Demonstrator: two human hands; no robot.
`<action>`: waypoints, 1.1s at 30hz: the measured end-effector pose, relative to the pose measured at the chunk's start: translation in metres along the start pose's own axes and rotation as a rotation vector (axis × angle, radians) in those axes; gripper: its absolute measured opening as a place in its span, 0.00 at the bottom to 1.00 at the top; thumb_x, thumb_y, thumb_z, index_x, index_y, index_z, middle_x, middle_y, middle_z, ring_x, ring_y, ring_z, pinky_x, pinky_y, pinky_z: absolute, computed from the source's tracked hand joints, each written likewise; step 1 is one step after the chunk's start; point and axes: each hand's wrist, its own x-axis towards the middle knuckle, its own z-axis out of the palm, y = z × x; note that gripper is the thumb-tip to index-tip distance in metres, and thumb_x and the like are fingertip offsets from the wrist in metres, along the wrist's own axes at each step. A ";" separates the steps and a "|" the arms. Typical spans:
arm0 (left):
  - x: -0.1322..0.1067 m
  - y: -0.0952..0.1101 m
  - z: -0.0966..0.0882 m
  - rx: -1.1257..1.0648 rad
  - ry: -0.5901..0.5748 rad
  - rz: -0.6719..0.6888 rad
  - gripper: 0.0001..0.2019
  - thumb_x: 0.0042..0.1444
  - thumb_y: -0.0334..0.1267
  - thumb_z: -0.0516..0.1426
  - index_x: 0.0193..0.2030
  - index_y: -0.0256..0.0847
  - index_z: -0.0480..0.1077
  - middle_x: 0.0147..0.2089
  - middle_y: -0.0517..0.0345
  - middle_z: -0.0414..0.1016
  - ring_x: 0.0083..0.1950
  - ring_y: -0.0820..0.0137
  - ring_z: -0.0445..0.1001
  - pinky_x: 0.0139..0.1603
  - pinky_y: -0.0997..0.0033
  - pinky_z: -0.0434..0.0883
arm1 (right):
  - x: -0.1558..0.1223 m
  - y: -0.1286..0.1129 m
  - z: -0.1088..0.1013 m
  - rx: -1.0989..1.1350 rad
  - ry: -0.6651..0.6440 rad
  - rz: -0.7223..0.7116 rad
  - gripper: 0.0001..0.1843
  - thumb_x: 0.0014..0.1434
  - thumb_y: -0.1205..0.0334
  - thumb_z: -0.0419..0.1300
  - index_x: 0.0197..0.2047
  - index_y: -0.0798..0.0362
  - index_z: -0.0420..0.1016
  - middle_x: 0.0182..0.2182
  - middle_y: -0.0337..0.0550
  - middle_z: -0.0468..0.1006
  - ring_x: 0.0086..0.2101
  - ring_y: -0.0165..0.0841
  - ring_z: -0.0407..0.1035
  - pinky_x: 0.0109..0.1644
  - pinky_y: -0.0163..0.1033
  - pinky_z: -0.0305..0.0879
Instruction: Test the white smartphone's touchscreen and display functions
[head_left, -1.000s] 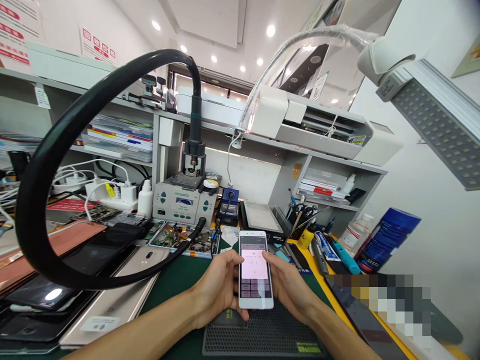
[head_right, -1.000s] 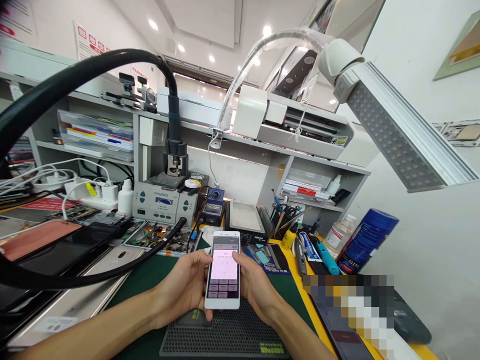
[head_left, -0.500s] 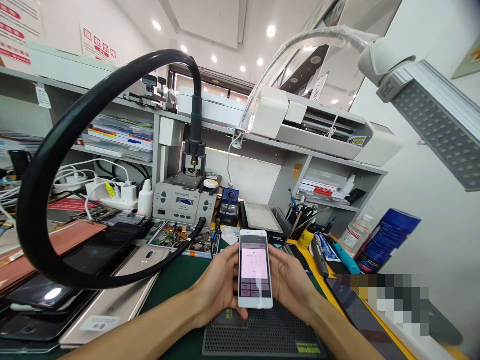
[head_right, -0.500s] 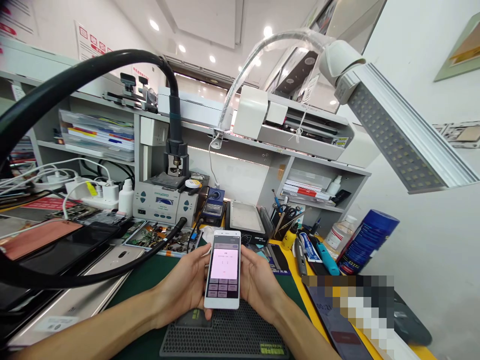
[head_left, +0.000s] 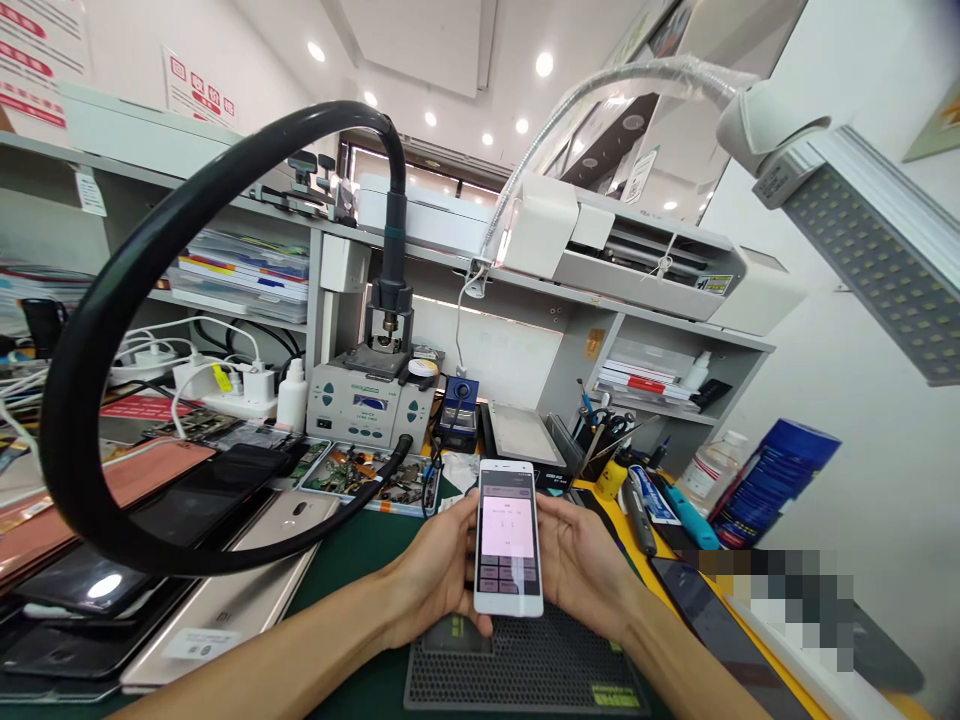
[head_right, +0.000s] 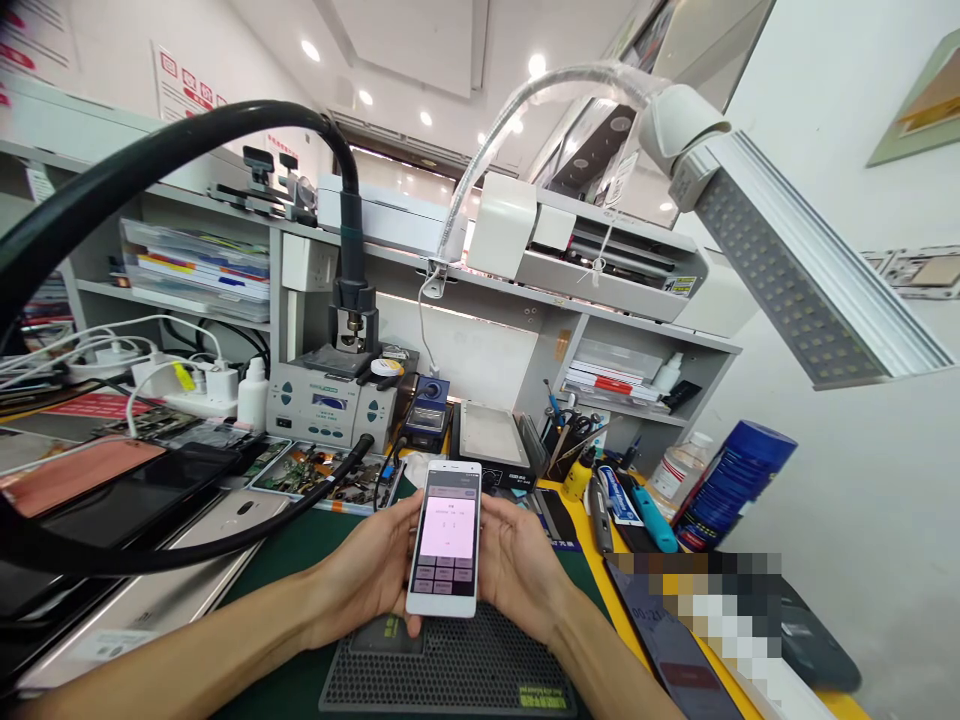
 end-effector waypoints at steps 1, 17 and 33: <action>0.000 0.000 0.000 0.005 0.002 0.000 0.30 0.59 0.63 0.46 0.58 0.42 0.62 0.46 0.45 0.68 0.40 0.57 0.74 0.22 0.67 0.73 | 0.000 0.000 0.000 -0.005 -0.001 0.003 0.25 0.63 0.48 0.51 0.56 0.55 0.72 0.46 0.51 0.80 0.44 0.43 0.75 0.53 0.49 0.64; 0.000 -0.003 -0.003 -0.054 -0.022 0.014 0.29 0.57 0.63 0.50 0.55 0.42 0.64 0.48 0.45 0.68 0.43 0.53 0.74 0.23 0.65 0.73 | 0.000 -0.002 -0.001 0.087 -0.089 0.039 0.26 0.64 0.48 0.50 0.56 0.57 0.71 0.45 0.52 0.81 0.43 0.44 0.75 0.55 0.52 0.62; -0.001 0.001 -0.002 -0.073 -0.010 -0.015 0.30 0.58 0.64 0.47 0.54 0.42 0.66 0.45 0.46 0.67 0.40 0.57 0.73 0.24 0.65 0.74 | 0.002 0.001 -0.003 0.091 -0.075 0.025 0.26 0.65 0.52 0.50 0.59 0.60 0.69 0.47 0.55 0.80 0.45 0.45 0.75 0.56 0.52 0.62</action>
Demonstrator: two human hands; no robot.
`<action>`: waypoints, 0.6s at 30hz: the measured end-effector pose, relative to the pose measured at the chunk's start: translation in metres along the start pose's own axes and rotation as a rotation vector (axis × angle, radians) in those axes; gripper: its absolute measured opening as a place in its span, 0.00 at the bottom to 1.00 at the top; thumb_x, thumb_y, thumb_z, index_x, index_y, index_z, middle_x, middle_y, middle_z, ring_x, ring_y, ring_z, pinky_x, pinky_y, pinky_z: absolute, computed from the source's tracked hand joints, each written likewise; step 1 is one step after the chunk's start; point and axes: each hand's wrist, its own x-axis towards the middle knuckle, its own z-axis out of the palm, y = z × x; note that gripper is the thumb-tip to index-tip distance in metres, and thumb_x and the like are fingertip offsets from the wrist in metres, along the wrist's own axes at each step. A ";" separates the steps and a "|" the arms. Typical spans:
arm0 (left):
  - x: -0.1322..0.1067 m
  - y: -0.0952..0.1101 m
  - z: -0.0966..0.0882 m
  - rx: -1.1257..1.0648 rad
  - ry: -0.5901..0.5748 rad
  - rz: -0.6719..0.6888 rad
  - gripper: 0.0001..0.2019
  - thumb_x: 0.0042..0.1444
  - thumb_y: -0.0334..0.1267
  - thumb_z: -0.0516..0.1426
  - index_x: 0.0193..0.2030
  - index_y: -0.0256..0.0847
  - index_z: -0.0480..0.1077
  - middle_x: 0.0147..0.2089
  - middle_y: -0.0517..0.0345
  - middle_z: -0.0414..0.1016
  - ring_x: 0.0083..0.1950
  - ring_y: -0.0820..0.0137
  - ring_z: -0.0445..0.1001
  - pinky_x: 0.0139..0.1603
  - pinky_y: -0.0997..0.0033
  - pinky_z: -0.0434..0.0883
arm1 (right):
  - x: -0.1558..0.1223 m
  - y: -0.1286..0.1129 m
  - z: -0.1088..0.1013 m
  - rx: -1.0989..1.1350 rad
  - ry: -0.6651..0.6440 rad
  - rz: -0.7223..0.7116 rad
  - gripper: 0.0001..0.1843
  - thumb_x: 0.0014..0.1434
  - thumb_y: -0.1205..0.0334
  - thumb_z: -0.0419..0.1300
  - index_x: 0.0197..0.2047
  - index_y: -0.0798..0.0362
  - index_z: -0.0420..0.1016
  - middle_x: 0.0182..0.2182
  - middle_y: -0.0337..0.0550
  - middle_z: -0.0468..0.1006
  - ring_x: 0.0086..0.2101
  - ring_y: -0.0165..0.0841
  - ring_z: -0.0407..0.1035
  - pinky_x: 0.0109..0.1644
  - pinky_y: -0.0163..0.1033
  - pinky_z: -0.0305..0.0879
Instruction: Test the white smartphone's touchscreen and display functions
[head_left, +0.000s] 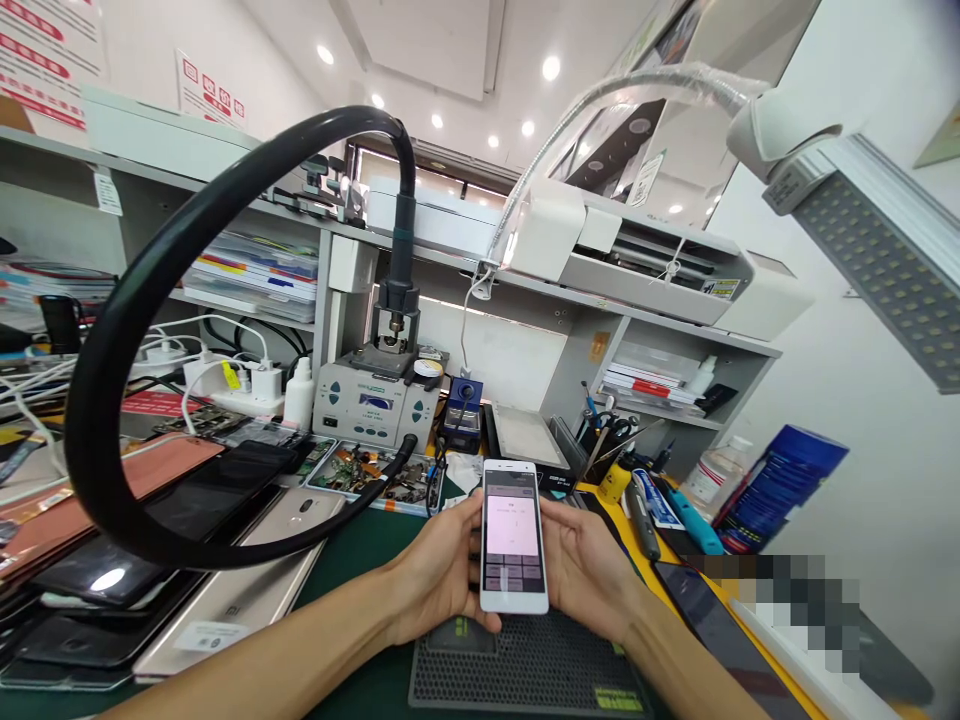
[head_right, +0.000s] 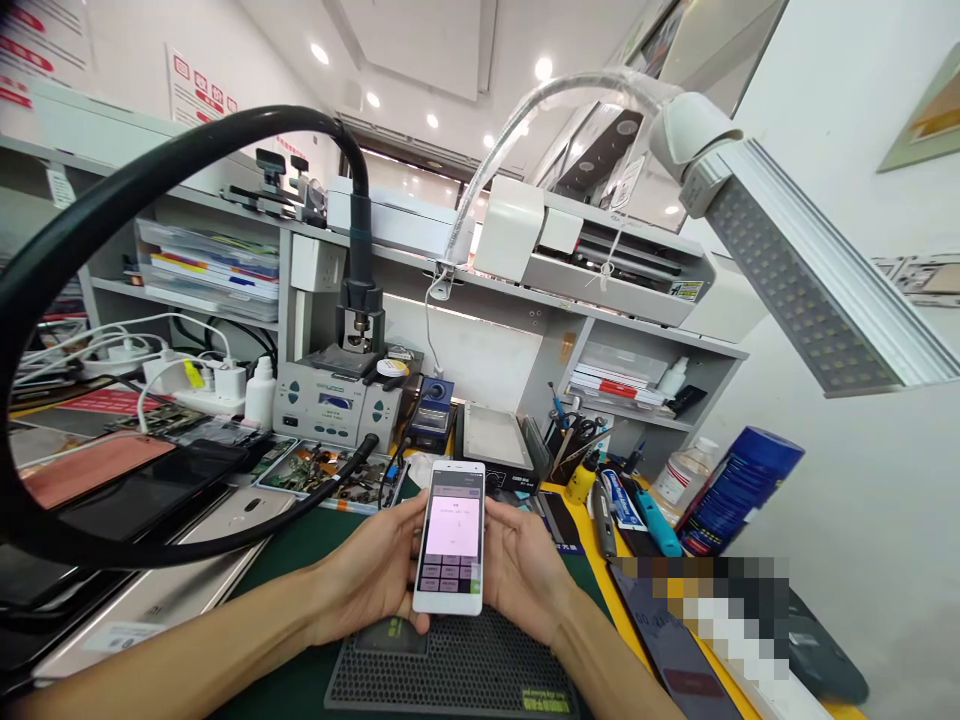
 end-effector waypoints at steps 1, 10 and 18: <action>0.000 0.000 0.000 -0.001 -0.003 0.003 0.30 0.58 0.64 0.47 0.54 0.42 0.66 0.46 0.46 0.67 0.41 0.57 0.73 0.24 0.65 0.74 | 0.000 0.001 -0.001 -0.001 0.000 -0.003 0.26 0.65 0.51 0.50 0.59 0.60 0.69 0.47 0.54 0.80 0.45 0.45 0.75 0.56 0.52 0.63; 0.004 -0.005 0.002 -0.032 0.019 0.025 0.30 0.58 0.64 0.46 0.52 0.42 0.68 0.42 0.49 0.67 0.39 0.58 0.73 0.23 0.65 0.73 | 0.001 0.004 0.001 -0.007 0.040 -0.049 0.24 0.64 0.49 0.52 0.56 0.56 0.71 0.45 0.51 0.80 0.44 0.44 0.74 0.51 0.49 0.66; 0.003 -0.003 0.005 -0.066 0.056 0.036 0.27 0.57 0.61 0.50 0.52 0.43 0.69 0.43 0.48 0.68 0.41 0.57 0.73 0.24 0.65 0.73 | 0.000 0.010 -0.004 -0.178 0.104 -0.167 0.19 0.59 0.64 0.55 0.53 0.55 0.72 0.42 0.48 0.80 0.39 0.40 0.74 0.42 0.44 0.69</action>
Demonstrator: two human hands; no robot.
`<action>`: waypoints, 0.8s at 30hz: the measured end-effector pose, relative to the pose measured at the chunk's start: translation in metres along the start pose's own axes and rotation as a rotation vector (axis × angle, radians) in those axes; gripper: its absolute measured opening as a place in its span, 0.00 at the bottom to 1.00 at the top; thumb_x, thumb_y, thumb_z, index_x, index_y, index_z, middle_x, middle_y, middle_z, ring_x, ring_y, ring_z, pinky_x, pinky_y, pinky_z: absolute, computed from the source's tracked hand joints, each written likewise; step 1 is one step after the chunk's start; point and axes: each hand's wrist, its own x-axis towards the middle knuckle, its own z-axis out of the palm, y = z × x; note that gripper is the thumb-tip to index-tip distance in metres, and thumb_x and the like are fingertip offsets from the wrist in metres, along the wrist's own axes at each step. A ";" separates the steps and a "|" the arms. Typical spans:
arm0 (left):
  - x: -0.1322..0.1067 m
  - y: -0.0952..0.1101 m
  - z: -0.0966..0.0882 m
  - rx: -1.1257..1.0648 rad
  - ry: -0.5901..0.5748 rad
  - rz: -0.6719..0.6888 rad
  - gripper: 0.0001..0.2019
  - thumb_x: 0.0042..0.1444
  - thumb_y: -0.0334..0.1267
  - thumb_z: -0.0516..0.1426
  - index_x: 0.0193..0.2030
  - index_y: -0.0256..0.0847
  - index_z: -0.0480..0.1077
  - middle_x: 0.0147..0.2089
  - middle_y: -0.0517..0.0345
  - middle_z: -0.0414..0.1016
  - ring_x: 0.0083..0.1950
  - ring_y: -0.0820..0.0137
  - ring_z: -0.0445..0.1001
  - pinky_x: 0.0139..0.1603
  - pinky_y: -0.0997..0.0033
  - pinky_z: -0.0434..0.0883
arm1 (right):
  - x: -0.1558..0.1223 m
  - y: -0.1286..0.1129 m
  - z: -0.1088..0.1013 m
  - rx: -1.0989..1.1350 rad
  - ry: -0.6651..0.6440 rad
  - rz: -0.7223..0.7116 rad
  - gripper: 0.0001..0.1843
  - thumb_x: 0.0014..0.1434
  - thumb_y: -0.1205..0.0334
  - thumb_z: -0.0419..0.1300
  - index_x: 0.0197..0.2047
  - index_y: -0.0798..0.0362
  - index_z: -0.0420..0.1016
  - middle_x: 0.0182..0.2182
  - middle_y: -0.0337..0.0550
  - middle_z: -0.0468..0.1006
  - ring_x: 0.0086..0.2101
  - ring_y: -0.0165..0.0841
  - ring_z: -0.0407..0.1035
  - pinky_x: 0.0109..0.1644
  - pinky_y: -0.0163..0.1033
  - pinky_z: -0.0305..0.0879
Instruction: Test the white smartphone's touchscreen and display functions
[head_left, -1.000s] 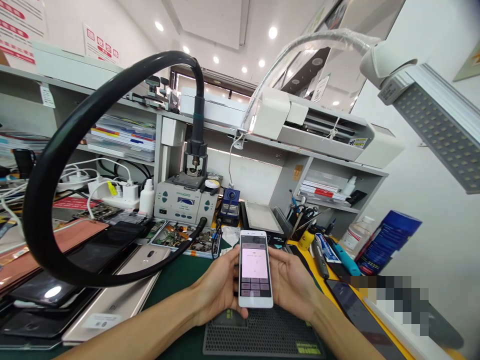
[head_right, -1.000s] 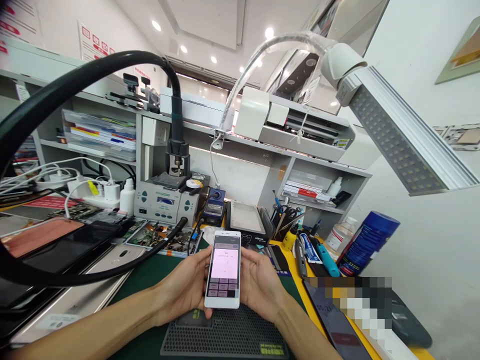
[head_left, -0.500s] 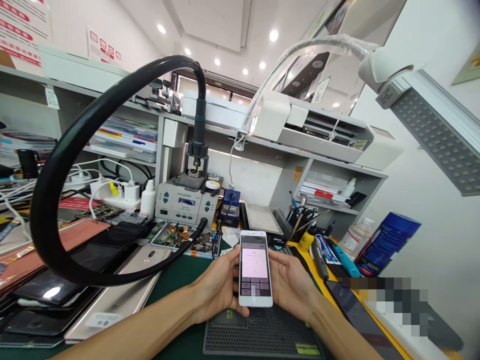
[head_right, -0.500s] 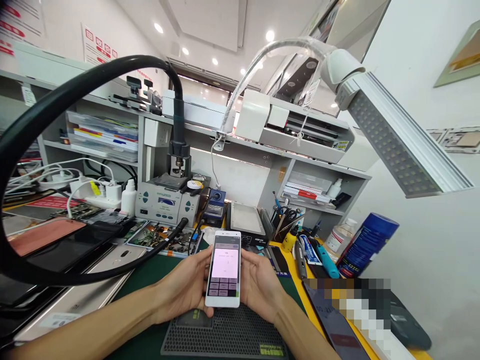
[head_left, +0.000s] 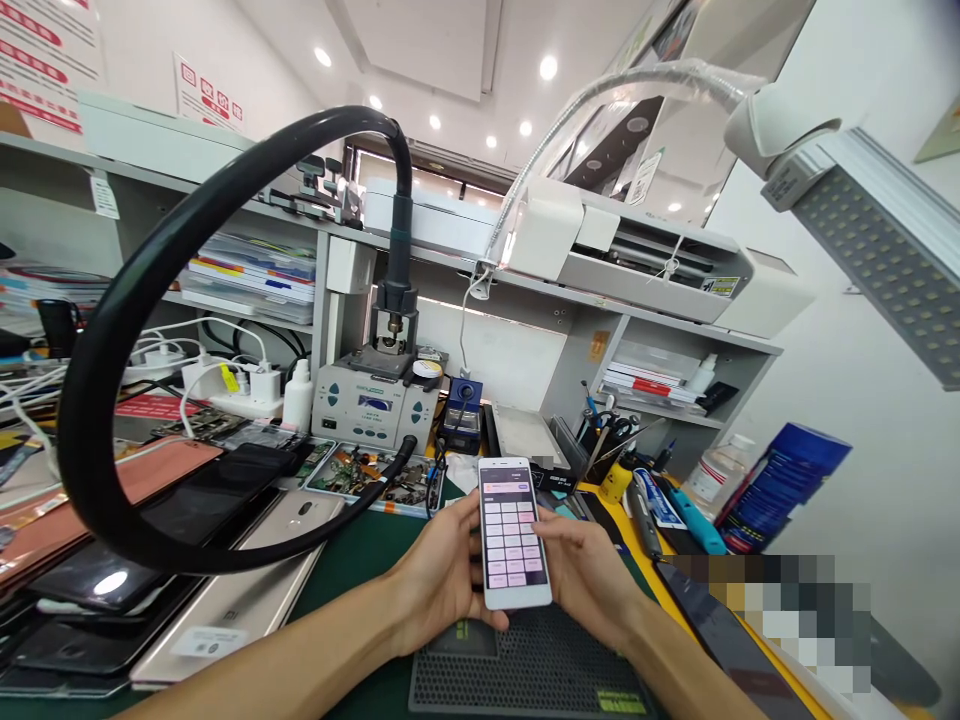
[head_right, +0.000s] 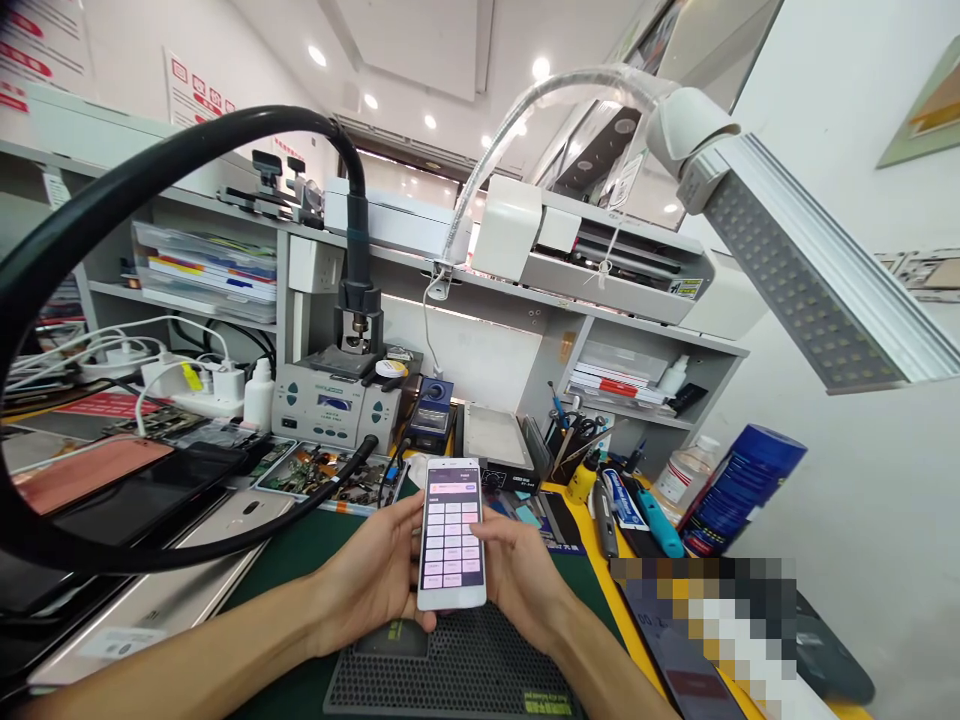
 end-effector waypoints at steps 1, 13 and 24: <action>0.000 0.000 0.000 0.005 0.000 0.001 0.27 0.57 0.61 0.50 0.53 0.43 0.69 0.43 0.47 0.69 0.41 0.57 0.73 0.24 0.64 0.73 | 0.000 0.001 0.000 -0.044 0.010 -0.017 0.19 0.57 0.67 0.56 0.53 0.55 0.73 0.41 0.47 0.81 0.38 0.39 0.74 0.42 0.44 0.69; 0.001 -0.006 -0.004 0.055 -0.053 0.027 0.30 0.56 0.65 0.48 0.54 0.45 0.69 0.43 0.47 0.70 0.42 0.55 0.73 0.28 0.60 0.75 | -0.002 0.005 0.008 -0.276 0.141 -0.047 0.19 0.57 0.64 0.61 0.53 0.54 0.71 0.43 0.48 0.81 0.41 0.43 0.75 0.45 0.48 0.70; 0.002 -0.008 -0.007 0.054 -0.083 0.043 0.30 0.57 0.65 0.47 0.52 0.45 0.69 0.41 0.49 0.69 0.40 0.57 0.73 0.27 0.61 0.75 | -0.001 0.006 0.005 -0.134 0.151 -0.029 0.16 0.61 0.56 0.58 0.51 0.52 0.73 0.40 0.46 0.80 0.40 0.39 0.73 0.42 0.44 0.70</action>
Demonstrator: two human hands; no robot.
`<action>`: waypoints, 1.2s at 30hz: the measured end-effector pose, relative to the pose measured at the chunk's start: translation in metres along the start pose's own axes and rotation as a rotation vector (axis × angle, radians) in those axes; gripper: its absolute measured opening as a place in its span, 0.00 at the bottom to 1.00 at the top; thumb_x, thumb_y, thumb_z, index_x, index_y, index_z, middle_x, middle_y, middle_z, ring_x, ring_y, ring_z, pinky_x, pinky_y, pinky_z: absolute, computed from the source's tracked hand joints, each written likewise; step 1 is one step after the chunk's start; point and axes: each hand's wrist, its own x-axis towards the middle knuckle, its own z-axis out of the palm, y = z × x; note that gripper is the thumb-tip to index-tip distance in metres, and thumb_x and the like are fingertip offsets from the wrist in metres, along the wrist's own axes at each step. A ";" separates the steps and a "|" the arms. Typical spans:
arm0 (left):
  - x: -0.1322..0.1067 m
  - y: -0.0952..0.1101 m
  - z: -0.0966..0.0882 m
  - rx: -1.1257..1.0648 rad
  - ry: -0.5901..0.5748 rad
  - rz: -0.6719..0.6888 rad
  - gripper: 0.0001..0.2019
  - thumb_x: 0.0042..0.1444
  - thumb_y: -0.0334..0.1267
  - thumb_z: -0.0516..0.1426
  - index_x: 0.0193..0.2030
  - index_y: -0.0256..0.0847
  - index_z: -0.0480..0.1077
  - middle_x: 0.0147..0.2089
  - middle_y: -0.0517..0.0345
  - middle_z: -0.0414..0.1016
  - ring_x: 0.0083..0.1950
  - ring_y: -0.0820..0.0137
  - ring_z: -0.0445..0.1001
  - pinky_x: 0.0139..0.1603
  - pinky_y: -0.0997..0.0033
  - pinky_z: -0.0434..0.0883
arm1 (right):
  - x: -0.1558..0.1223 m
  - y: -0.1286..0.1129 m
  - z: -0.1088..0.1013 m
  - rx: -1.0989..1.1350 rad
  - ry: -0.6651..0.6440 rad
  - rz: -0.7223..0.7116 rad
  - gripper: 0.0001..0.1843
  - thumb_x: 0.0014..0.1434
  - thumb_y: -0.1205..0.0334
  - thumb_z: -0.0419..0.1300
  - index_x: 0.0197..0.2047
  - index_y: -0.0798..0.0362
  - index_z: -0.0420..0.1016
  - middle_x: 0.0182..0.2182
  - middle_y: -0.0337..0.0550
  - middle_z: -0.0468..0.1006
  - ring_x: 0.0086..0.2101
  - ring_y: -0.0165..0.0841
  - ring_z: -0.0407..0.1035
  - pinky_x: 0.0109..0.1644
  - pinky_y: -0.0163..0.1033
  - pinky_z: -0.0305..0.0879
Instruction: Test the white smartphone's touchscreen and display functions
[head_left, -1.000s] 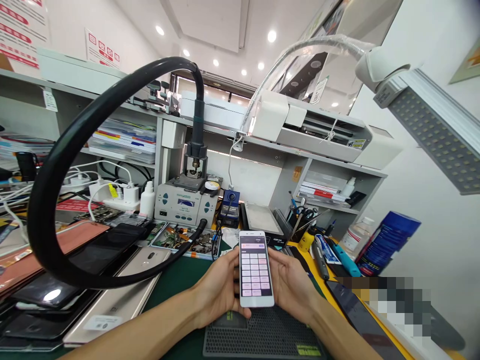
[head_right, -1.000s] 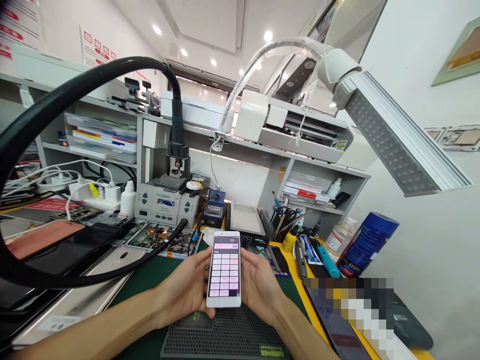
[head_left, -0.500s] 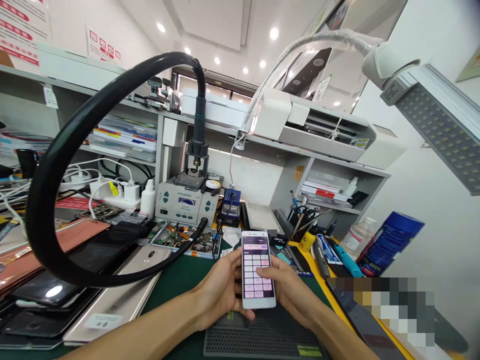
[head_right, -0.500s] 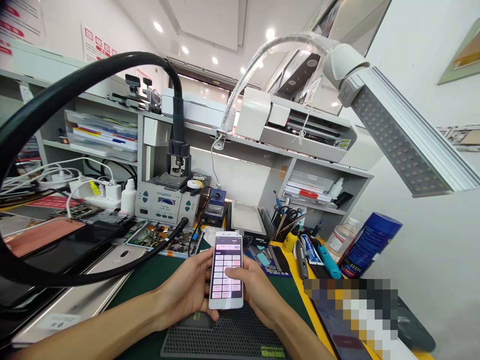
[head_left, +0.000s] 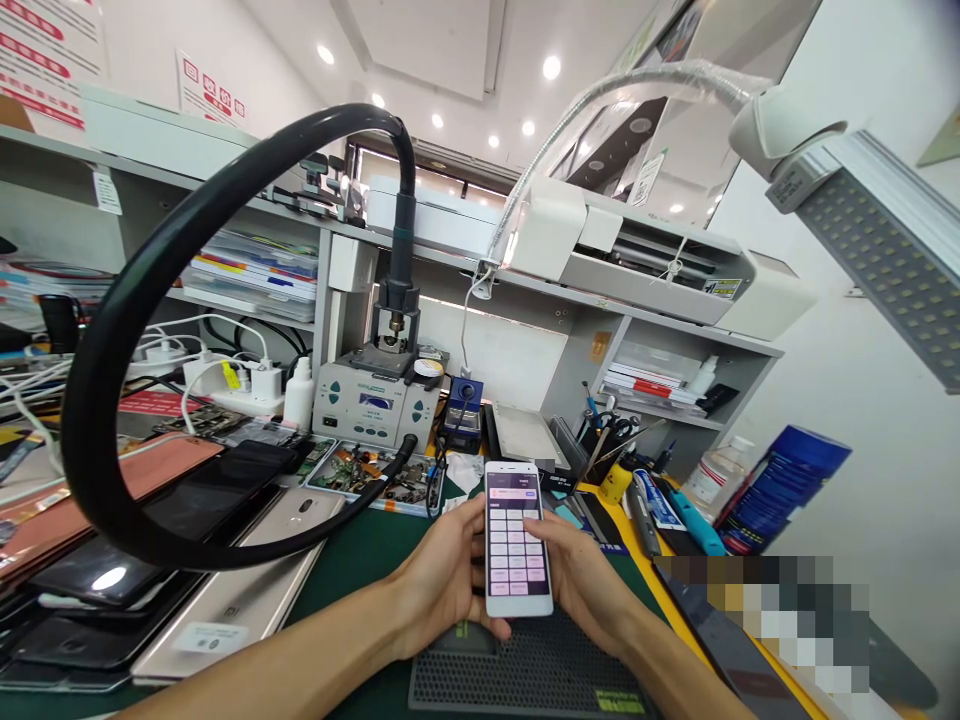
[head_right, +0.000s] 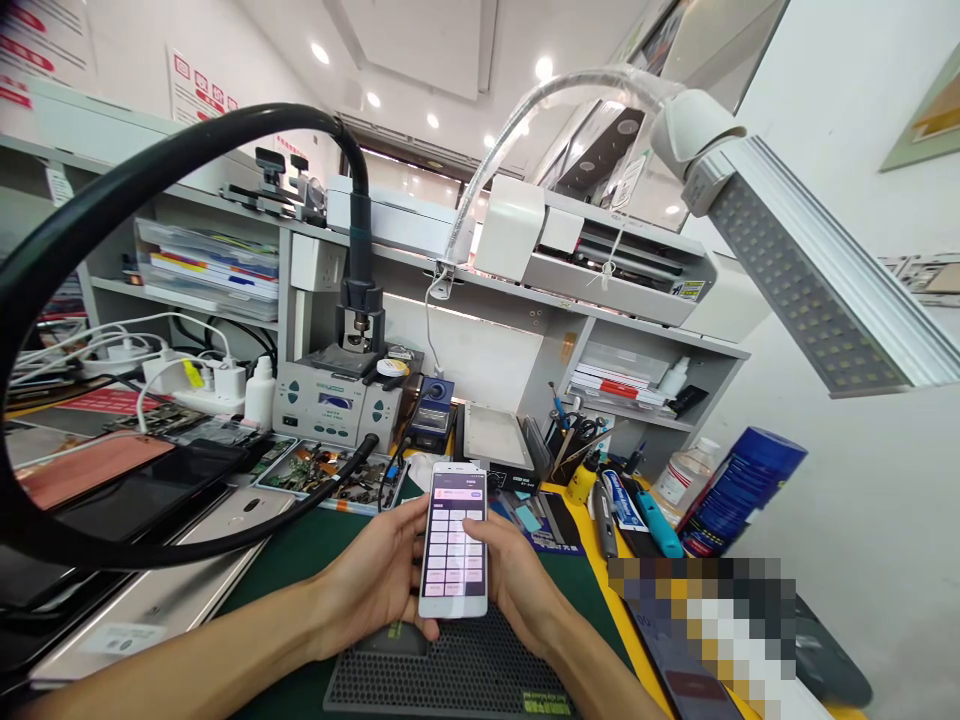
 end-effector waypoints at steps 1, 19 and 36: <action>0.000 0.000 0.000 -0.002 -0.001 0.001 0.30 0.57 0.65 0.47 0.53 0.45 0.69 0.41 0.49 0.69 0.40 0.57 0.73 0.27 0.61 0.75 | 0.000 0.000 0.000 0.001 0.002 -0.002 0.17 0.61 0.55 0.59 0.51 0.52 0.73 0.40 0.46 0.80 0.40 0.39 0.73 0.43 0.44 0.70; 0.000 0.001 -0.001 -0.001 0.008 -0.016 0.29 0.58 0.64 0.47 0.53 0.44 0.67 0.42 0.49 0.68 0.43 0.54 0.74 0.28 0.60 0.74 | -0.001 -0.001 0.003 -0.011 0.002 -0.007 0.17 0.62 0.54 0.57 0.51 0.53 0.73 0.39 0.46 0.79 0.39 0.40 0.71 0.40 0.43 0.69; -0.004 0.008 0.013 -0.034 0.086 0.197 0.19 0.64 0.48 0.51 0.49 0.36 0.73 0.45 0.45 0.71 0.42 0.64 0.71 0.40 0.64 0.73 | 0.005 0.016 0.008 -0.437 0.086 -0.335 0.39 0.50 0.58 0.70 0.63 0.49 0.60 0.53 0.50 0.74 0.47 0.42 0.72 0.52 0.46 0.67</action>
